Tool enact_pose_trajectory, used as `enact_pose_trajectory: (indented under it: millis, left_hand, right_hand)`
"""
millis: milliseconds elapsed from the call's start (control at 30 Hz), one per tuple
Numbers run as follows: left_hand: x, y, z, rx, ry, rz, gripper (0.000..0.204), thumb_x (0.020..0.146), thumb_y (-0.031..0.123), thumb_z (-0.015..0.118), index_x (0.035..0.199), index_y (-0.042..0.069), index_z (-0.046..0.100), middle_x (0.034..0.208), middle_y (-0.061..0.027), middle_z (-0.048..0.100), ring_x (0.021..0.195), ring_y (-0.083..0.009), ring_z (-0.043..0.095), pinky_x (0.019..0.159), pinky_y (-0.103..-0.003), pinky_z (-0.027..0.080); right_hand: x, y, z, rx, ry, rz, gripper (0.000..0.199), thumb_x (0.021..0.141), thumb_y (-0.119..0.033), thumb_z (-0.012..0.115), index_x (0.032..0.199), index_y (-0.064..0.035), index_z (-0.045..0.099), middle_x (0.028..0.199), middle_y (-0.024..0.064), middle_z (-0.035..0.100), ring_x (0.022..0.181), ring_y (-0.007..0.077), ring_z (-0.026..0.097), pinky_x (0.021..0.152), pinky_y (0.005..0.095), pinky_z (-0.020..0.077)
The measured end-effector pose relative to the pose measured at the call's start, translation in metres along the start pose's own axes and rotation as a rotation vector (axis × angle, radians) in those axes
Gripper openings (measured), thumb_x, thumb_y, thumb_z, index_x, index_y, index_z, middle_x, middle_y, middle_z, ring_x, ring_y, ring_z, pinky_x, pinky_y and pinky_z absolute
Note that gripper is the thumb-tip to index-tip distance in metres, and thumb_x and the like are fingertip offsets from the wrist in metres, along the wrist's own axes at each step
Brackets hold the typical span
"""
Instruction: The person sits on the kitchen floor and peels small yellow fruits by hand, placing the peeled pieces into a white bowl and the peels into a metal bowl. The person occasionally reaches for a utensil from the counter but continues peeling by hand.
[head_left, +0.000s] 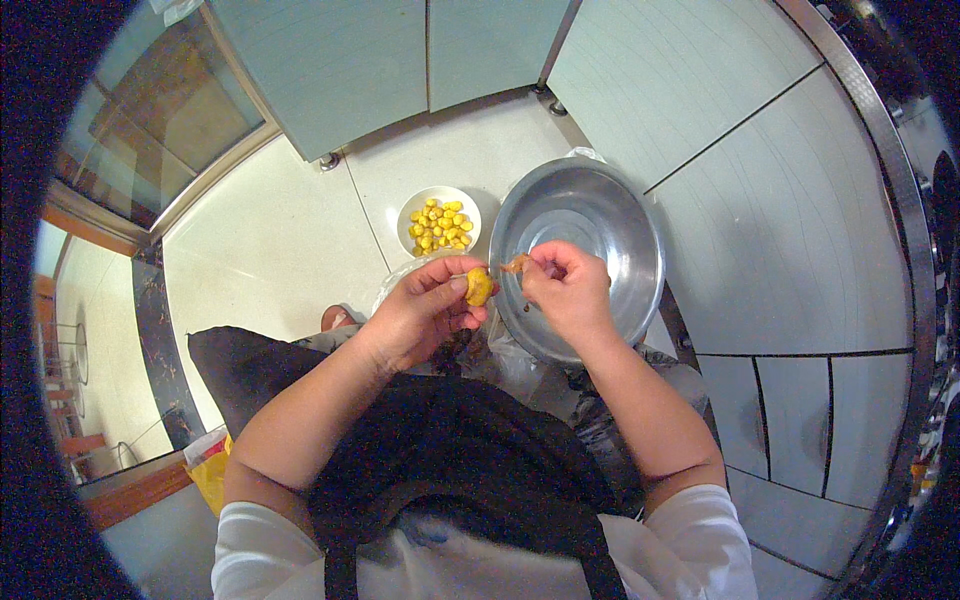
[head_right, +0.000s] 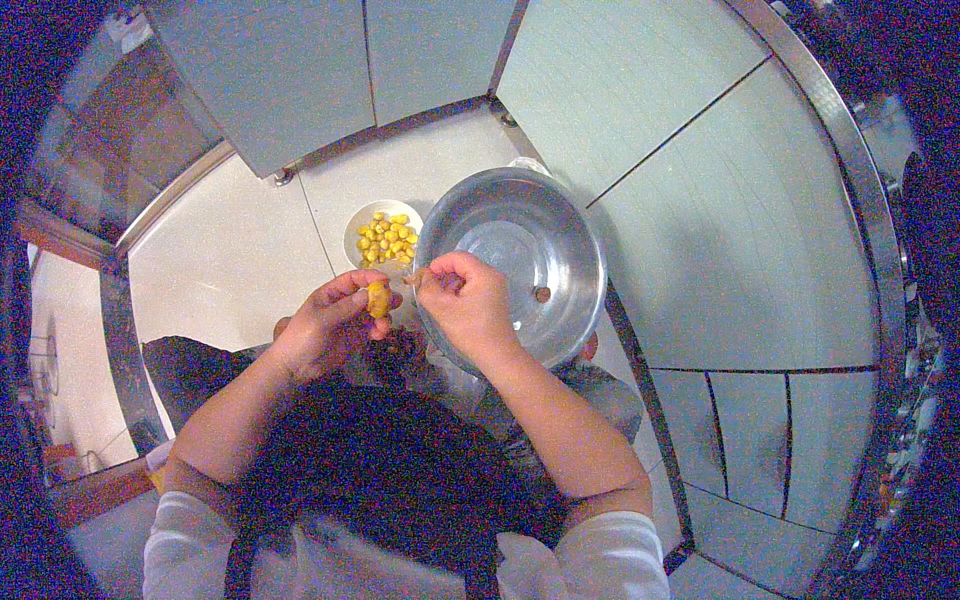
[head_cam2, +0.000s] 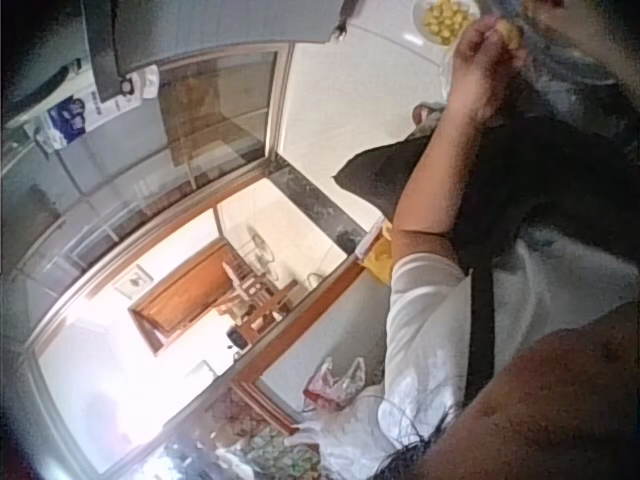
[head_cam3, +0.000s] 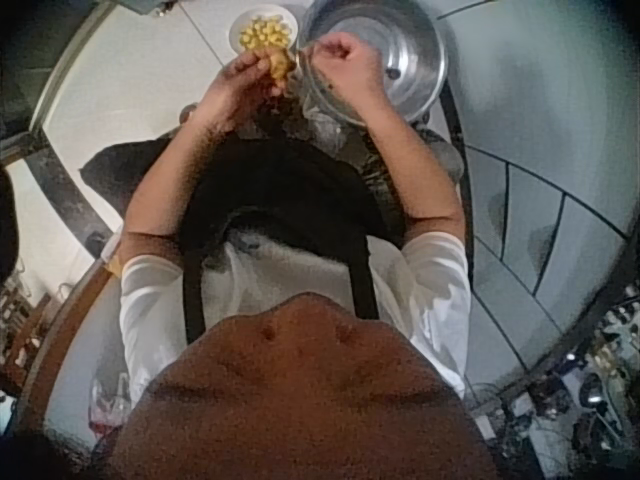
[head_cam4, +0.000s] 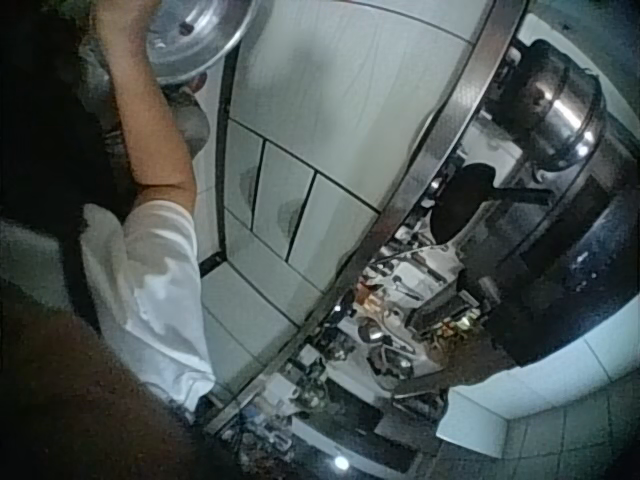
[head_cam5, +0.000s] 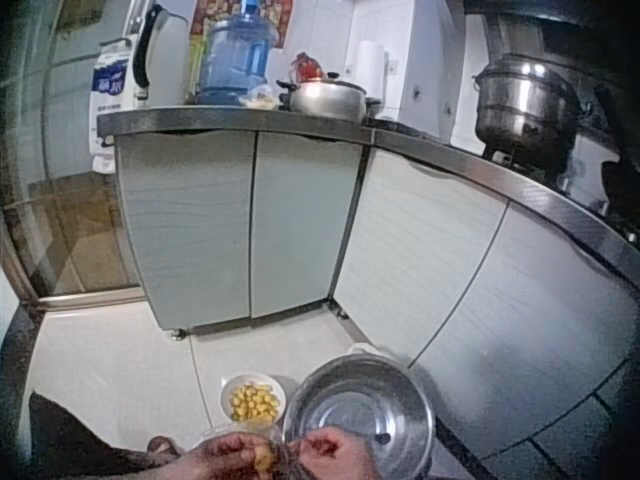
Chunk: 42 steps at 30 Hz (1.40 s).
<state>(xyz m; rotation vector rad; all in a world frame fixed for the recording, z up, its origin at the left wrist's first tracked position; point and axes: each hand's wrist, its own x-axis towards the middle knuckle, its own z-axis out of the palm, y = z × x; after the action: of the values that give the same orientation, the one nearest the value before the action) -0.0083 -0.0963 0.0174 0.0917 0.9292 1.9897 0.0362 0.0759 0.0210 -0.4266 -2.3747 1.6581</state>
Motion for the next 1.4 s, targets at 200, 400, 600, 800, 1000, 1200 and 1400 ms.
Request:
enact_pose_trajectory:
  millis: [200,400,600,800,1000,1200,1400]
  left_hand:
    - [-0.001,0.001,0.005,0.067,0.056,-0.009,0.024,0.081,0.01,0.047,0.103,0.002,0.046,0.09,-0.0072,0.052,0.075,-0.0146,0.052,0.068,-0.025,0.043]
    - [0.0,0.0,0.004,0.13,0.093,-0.01,0.024,0.08,0.009,0.048,0.102,0.0,0.046,0.089,-0.0075,0.052,0.074,-0.0143,0.052,0.067,-0.024,0.044]
    - [0.001,0.0,0.004,0.19,0.1,-0.017,0.023,0.079,0.009,0.049,0.1,-0.001,0.048,0.086,-0.0074,0.054,0.071,-0.0131,0.052,0.065,-0.023,0.044]
    - [0.002,-0.002,0.004,0.209,0.114,-0.032,0.022,0.08,0.009,0.049,0.1,-0.001,0.049,0.085,-0.0069,0.055,0.069,-0.0121,0.052,0.065,-0.022,0.045]
    - [0.002,0.0,0.004,0.257,0.132,-0.018,0.022,0.08,0.009,0.049,0.1,0.0,0.049,0.084,-0.0058,0.055,0.071,-0.0111,0.053,0.066,-0.022,0.045]
    - [0.002,0.0,0.002,0.296,0.129,-0.027,0.023,0.079,0.009,0.051,0.1,0.0,0.05,0.086,-0.0054,0.056,0.071,-0.0104,0.052,0.066,-0.022,0.045]
    - [0.002,-0.004,0.001,0.331,0.071,0.039,0.027,0.077,0.009,0.052,0.103,0.001,0.049,0.088,-0.0054,0.055,0.073,-0.0109,0.052,0.066,-0.023,0.044]
  right_hand:
    - [-0.007,-0.012,-0.001,-0.046,-0.159,-0.106,0.009,0.068,-0.007,0.059,0.075,-0.0012,0.056,0.063,0.0016,0.055,0.054,0.005,0.049,0.049,0.0191,0.0402]
    - [-0.009,-0.014,0.0,-0.029,-0.237,-0.155,0.01,0.068,-0.006,0.06,0.075,-0.0001,0.056,0.065,0.0006,0.055,0.056,0.0037,0.048,0.05,0.018,0.0402]
    - [-0.009,-0.016,-0.001,-0.126,-0.211,-0.258,0.009,0.065,-0.005,0.061,0.071,-0.0001,0.056,0.063,0.0039,0.055,0.053,0.0067,0.05,0.049,0.0199,0.0415]
    - [-0.008,-0.015,0.0,-0.158,-0.191,-0.295,0.008,0.064,-0.004,0.06,0.069,0.0001,0.055,0.061,0.0052,0.055,0.052,0.0079,0.051,0.048,0.0205,0.0419]
    - [-0.009,-0.017,-0.001,-0.122,-0.217,-0.243,0.009,0.064,-0.005,0.061,0.069,0.0001,0.055,0.061,0.0043,0.055,0.053,0.0073,0.051,0.048,0.0203,0.0417]
    - [-0.009,-0.014,0.0,-0.115,-0.221,-0.243,0.009,0.065,-0.005,0.061,0.069,0.0,0.056,0.061,0.0041,0.055,0.053,0.0069,0.05,0.048,0.02,0.0414]
    - [-0.009,-0.014,0.0,-0.016,-0.235,-0.12,0.007,0.068,-0.005,0.059,0.07,0.0001,0.056,0.06,0.0022,0.055,0.052,0.0064,0.05,0.048,0.0198,0.041]
